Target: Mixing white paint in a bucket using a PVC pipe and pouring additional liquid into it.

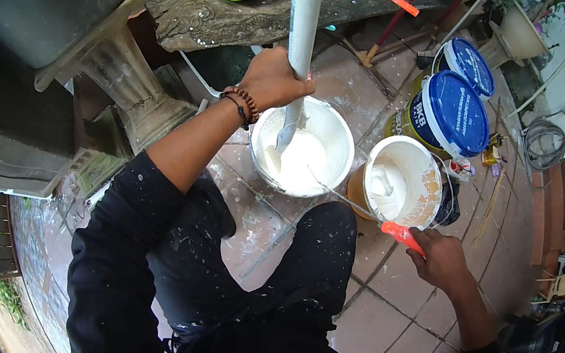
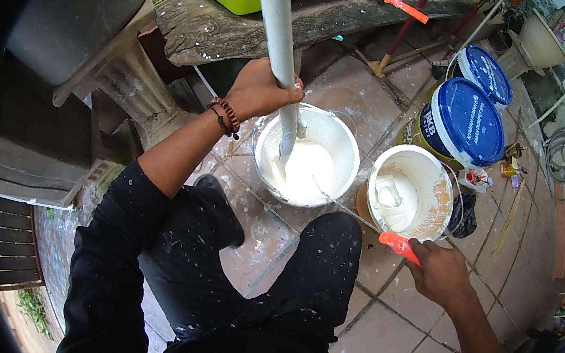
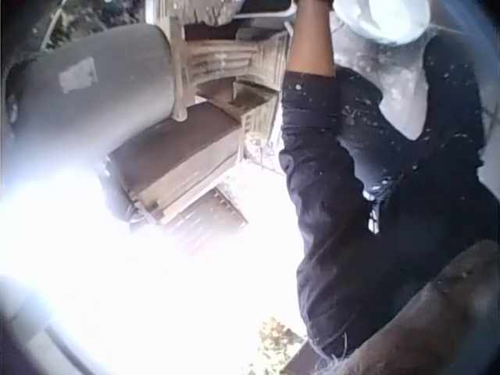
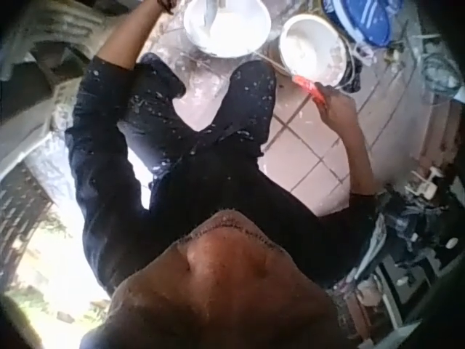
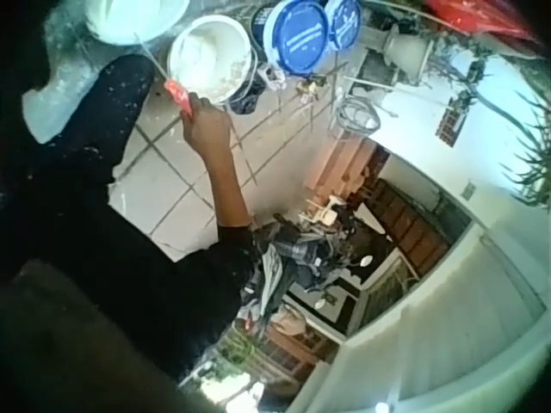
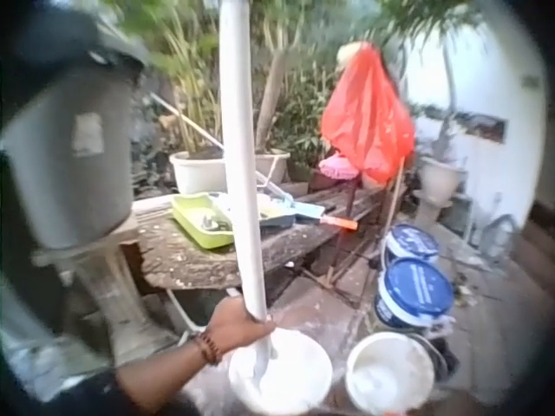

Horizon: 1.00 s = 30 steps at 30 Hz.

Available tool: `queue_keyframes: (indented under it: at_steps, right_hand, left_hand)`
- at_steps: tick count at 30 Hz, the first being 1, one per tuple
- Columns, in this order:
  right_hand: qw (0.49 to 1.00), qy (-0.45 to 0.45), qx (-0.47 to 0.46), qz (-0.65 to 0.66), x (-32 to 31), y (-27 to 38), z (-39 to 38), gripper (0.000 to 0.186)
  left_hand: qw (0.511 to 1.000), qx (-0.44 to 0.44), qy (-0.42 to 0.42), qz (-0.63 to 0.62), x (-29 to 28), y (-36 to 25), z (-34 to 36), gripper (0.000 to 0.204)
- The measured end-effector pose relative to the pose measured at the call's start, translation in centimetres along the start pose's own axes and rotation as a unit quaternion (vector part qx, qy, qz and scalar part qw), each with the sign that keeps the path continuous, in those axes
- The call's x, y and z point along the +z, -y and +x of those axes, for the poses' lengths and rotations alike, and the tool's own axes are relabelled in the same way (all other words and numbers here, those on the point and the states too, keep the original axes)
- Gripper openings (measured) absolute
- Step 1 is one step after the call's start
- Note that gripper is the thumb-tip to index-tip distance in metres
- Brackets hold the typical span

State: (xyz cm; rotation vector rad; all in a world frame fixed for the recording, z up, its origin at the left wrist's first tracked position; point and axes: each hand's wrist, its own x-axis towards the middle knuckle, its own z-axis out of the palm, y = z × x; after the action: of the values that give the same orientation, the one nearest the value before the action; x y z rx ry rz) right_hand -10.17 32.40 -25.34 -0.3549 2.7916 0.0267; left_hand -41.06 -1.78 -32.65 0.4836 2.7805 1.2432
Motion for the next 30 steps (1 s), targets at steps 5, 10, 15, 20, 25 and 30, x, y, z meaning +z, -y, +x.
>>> queue_keyframes:
  at_steps: [5, 10, 15, 20, 25, 30]
  right_hand:
    - [1.000, 0.015, -0.001, -0.011, 1.0, 1.1, 0.4, 0.041]
    - [0.999, 0.001, -0.005, 0.038, 2.3, 2.2, 0.7, 0.042]
    - [0.998, 0.017, -0.036, 0.040, 2.2, 3.8, 2.3, 0.049]
    - [0.995, 0.033, 0.006, 0.097, 1.0, 5.8, 3.1, 0.050]
    - [0.963, -0.009, -0.070, 0.260, -2.3, 5.8, 3.4, 0.056]
    - [0.810, -0.088, -0.068, 0.576, -1.2, 7.2, 3.2, 0.043]
  left_hand:
    - [1.000, -0.006, 0.005, 0.009, -2.4, 1.0, -1.3, 0.030]
    - [0.999, -0.025, -0.048, 0.002, -3.7, 2.9, -3.5, 0.026]
    - [0.995, -0.050, -0.081, -0.009, -4.8, 4.4, -6.1, 0.025]
    - [0.994, -0.062, -0.078, -0.038, -3.6, 6.4, -8.0, 0.026]
    - [0.994, -0.072, -0.054, -0.066, -1.5, 8.0, -9.6, 0.025]
    - [0.979, -0.118, -0.099, -0.134, -0.2, 7.4, -9.5, 0.023]
